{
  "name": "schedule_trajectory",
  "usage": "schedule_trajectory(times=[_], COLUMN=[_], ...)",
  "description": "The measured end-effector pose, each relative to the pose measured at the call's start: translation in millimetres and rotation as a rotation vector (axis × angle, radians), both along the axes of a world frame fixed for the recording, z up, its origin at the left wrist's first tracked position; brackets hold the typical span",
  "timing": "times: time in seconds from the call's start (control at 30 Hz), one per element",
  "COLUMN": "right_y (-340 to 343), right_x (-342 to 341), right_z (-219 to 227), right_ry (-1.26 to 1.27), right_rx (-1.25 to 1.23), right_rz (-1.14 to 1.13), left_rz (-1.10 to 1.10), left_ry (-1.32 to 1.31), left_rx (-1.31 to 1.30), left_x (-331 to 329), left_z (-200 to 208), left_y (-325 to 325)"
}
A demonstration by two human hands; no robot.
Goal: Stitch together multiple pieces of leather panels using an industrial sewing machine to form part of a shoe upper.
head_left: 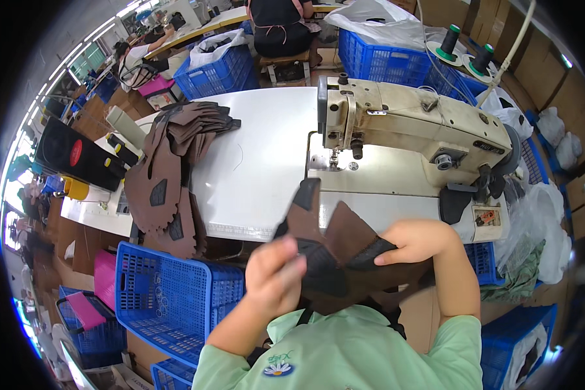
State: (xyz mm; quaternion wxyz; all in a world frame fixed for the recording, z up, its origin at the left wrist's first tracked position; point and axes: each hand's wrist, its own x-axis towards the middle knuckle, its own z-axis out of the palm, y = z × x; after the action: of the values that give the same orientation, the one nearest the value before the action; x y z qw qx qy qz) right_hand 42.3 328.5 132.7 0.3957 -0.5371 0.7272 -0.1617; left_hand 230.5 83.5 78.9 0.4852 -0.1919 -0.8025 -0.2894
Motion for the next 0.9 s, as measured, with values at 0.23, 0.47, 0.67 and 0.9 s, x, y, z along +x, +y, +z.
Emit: schedule_trajectory(times=[0.23,0.47,0.67,0.9], right_y=[29.8,42.9,36.4,56.3], right_x=[-19.9,-31.3,-33.6,-33.5], right_z=[-50.8,-75.0,-75.7,-89.2], right_ry=[-0.434,-0.496,-0.506,-0.584], right_rx=[0.006,0.044,0.075,0.031], right_rz=[-0.207,-0.319,-0.34,-0.406], left_rz=[0.091,0.14,0.301,0.229], left_ry=[-0.632,-0.707,-0.933,-0.779], left_rx=[-0.151,-0.265,-0.348,-0.488], left_x=[-89.7,-107.5,-121.7,-163.4], left_z=[-55.3,-67.9,-70.8,-74.9], left_y=[-17.7,-5.9,3.7,7.1])
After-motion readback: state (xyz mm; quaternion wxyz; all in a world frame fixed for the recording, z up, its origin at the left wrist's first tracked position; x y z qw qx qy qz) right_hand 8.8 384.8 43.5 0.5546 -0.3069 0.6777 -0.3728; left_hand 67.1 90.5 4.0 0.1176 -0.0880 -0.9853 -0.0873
